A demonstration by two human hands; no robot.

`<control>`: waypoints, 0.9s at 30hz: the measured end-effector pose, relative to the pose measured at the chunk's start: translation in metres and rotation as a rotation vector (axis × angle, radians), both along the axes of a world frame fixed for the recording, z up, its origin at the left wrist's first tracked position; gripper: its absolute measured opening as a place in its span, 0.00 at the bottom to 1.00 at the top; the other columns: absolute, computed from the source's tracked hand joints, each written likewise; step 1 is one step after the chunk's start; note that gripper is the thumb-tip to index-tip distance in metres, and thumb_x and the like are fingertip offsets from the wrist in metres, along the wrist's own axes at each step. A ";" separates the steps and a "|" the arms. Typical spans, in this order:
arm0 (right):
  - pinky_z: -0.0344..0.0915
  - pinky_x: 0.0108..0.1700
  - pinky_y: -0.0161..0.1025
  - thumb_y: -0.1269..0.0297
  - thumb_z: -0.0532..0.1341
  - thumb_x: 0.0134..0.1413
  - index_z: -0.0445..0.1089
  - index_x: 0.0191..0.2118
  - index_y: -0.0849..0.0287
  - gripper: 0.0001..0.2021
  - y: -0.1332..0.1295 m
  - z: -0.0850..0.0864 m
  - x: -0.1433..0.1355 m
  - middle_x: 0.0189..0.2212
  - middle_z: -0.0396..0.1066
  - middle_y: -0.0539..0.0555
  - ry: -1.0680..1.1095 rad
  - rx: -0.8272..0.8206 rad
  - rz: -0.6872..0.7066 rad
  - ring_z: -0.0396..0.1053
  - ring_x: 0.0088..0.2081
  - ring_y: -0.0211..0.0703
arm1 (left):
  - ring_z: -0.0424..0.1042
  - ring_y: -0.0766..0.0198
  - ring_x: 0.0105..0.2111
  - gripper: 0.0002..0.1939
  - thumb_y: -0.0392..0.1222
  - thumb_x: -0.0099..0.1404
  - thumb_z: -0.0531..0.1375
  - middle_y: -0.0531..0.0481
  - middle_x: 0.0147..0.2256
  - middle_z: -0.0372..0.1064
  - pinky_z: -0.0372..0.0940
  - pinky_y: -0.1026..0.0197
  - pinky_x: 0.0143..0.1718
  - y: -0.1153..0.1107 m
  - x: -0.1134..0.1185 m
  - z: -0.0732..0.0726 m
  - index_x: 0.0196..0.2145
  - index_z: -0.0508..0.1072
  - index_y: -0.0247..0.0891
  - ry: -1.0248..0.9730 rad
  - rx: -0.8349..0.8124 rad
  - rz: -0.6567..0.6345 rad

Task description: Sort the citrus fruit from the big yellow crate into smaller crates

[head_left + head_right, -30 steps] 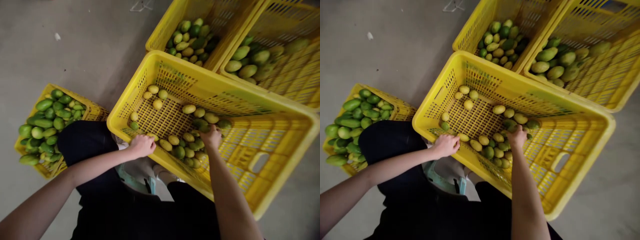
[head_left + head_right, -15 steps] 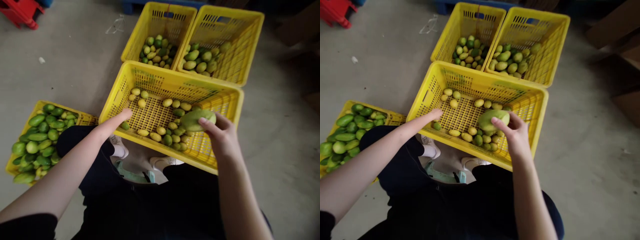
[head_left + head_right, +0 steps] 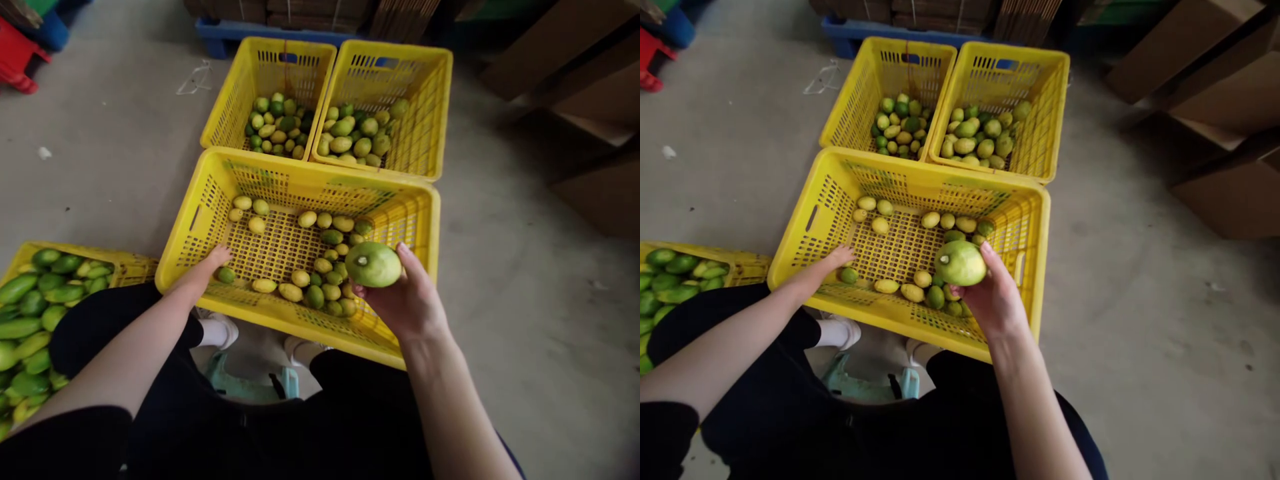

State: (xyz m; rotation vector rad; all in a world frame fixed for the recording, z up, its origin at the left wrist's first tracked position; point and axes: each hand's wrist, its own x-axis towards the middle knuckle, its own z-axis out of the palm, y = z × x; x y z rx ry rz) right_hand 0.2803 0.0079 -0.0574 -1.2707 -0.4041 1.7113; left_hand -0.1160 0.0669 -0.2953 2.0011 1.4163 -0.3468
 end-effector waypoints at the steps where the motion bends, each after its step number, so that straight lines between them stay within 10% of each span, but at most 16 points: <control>1: 0.65 0.21 0.37 0.47 0.65 0.53 0.73 0.36 0.52 0.14 -0.001 0.001 -0.001 0.33 0.77 0.51 0.010 -0.016 0.001 0.72 0.28 0.43 | 0.72 0.55 0.49 0.17 0.47 0.70 0.60 0.42 0.52 0.70 0.69 0.45 0.51 0.001 0.000 0.000 0.52 0.72 0.36 0.014 -0.013 0.005; 9: 0.66 0.19 0.35 0.51 0.68 0.51 0.74 0.36 0.53 0.12 0.014 -0.006 -0.016 0.28 0.76 0.49 0.086 -0.039 0.054 0.70 0.22 0.40 | 0.69 0.48 0.53 0.24 0.36 0.47 0.74 0.49 0.40 0.74 0.54 0.43 0.62 0.007 0.025 0.053 0.41 0.72 0.33 -0.152 -0.033 0.150; 13: 0.70 0.22 0.37 0.52 0.69 0.50 0.75 0.36 0.56 0.13 0.019 -0.003 -0.029 0.25 0.77 0.51 0.122 -0.039 0.120 0.70 0.21 0.40 | 0.73 0.52 0.46 0.29 0.41 0.45 0.75 0.49 0.40 0.73 0.65 0.48 0.52 0.012 0.055 0.115 0.43 0.68 0.37 -0.746 -0.123 0.475; 21: 0.77 0.45 0.50 0.57 0.76 0.35 0.74 0.38 0.51 0.20 0.000 0.046 -0.055 0.35 0.79 0.49 0.135 0.302 0.154 0.77 0.36 0.48 | 0.77 0.52 0.46 0.40 0.36 0.45 0.74 0.41 0.51 0.71 0.64 0.45 0.56 -0.011 0.095 0.257 0.54 0.63 0.40 -1.378 -0.286 0.479; 27: 0.71 0.52 0.56 0.59 0.78 0.29 0.72 0.46 0.54 0.32 -0.008 0.048 -0.067 0.37 0.75 0.51 -0.411 0.556 0.024 0.74 0.41 0.51 | 0.74 0.47 0.52 0.39 0.37 0.47 0.73 0.42 0.51 0.69 0.64 0.44 0.57 -0.027 0.122 0.257 0.54 0.60 0.43 -1.501 -0.176 0.441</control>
